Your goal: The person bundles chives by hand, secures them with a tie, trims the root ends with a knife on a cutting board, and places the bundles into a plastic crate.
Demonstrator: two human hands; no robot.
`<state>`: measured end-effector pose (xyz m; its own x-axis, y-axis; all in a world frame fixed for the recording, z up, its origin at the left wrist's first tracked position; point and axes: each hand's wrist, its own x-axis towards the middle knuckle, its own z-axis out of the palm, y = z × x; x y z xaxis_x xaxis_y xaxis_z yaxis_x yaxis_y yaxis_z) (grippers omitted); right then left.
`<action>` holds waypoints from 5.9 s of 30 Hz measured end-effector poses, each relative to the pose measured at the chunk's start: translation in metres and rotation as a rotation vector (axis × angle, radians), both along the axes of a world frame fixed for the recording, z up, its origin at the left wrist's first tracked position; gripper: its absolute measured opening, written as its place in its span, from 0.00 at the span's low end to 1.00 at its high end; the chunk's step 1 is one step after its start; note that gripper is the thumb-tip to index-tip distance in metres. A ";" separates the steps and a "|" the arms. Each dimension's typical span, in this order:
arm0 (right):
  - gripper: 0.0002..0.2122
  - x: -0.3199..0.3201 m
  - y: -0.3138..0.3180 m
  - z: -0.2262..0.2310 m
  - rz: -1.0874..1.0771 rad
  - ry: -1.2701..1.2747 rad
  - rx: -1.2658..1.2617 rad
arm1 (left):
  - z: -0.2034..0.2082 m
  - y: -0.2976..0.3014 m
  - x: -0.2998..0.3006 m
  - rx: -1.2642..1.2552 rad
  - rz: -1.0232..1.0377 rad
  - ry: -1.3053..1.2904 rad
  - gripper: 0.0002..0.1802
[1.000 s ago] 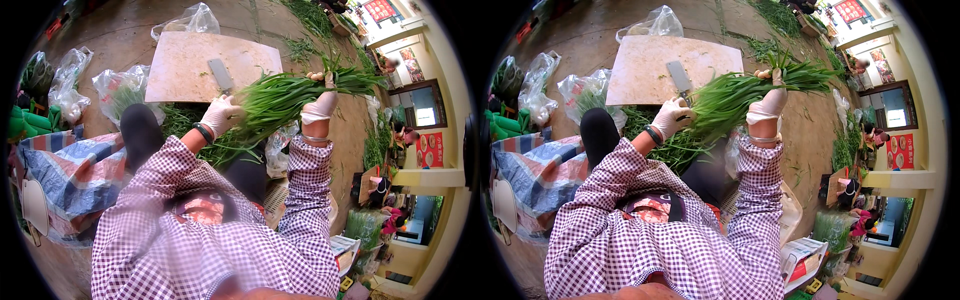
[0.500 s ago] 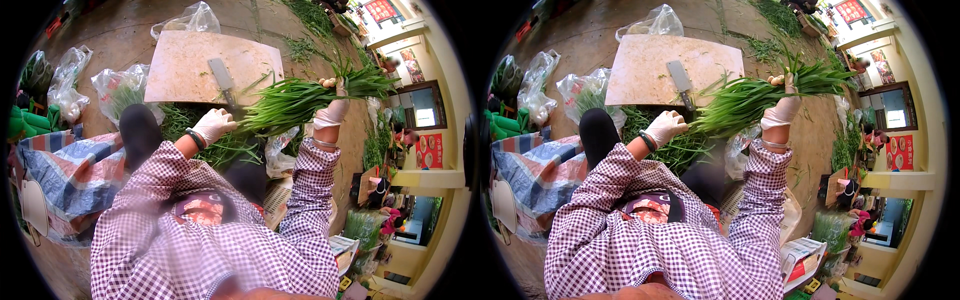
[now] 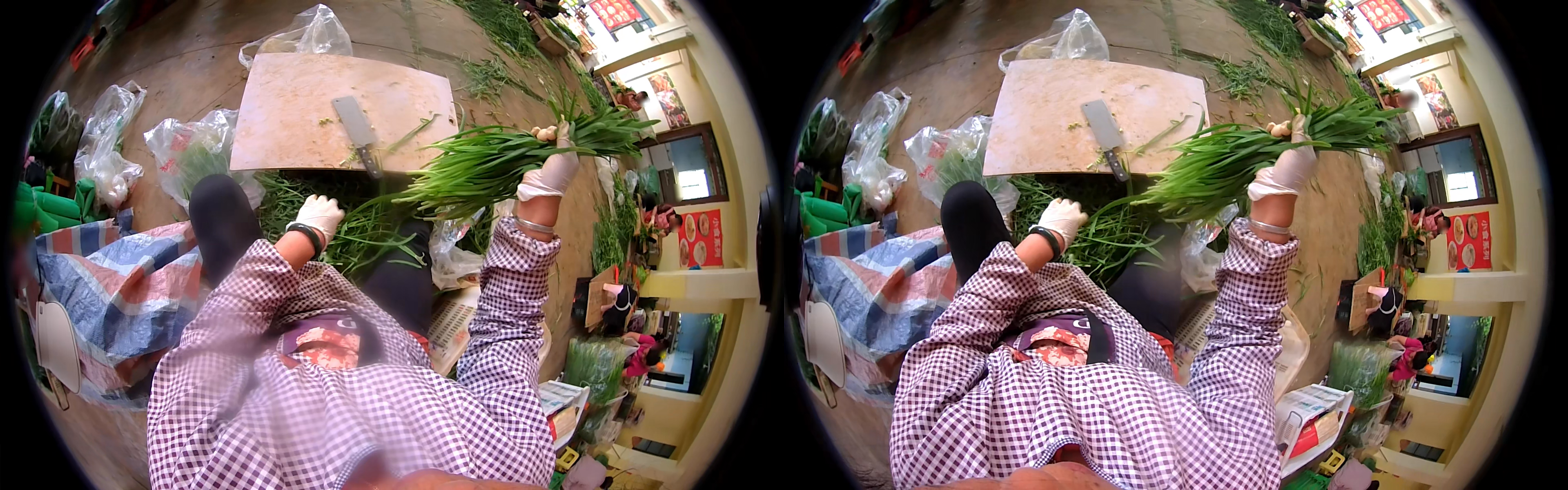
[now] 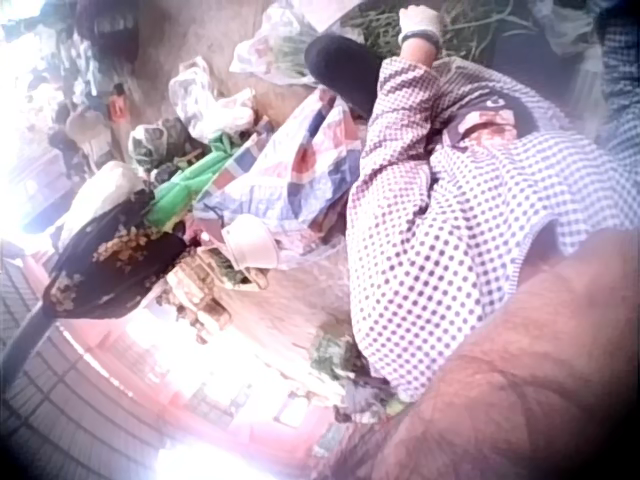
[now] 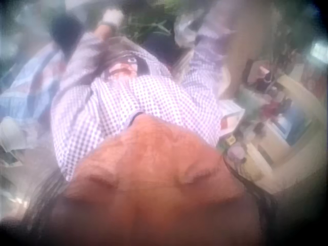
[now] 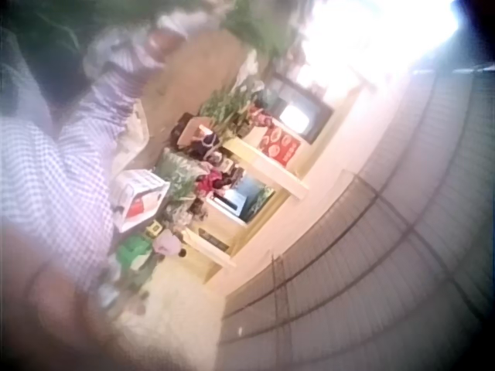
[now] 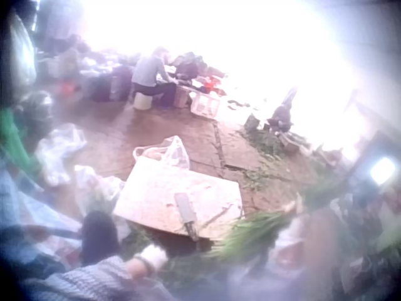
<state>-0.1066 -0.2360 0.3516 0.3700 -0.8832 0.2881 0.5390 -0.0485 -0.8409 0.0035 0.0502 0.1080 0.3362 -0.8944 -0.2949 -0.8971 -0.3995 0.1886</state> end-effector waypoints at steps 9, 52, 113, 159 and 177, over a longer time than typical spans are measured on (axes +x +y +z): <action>0.07 0.031 0.039 -0.003 -0.084 0.089 0.097 | 0.094 -0.057 -0.026 -0.658 0.292 0.468 0.45; 0.09 0.025 0.168 -0.141 0.741 0.499 -0.803 | 0.116 0.103 0.170 -1.533 0.568 1.923 0.07; 0.04 -0.006 0.149 -0.214 0.536 1.281 -1.287 | 0.041 0.246 0.150 -1.793 0.580 1.831 0.07; 0.10 0.024 0.270 -0.203 0.960 0.586 0.303 | 0.045 0.244 0.142 -1.859 0.491 1.759 0.09; 0.11 0.027 0.263 -0.174 1.045 0.439 0.447 | 0.046 0.268 0.128 -1.829 0.855 1.573 0.11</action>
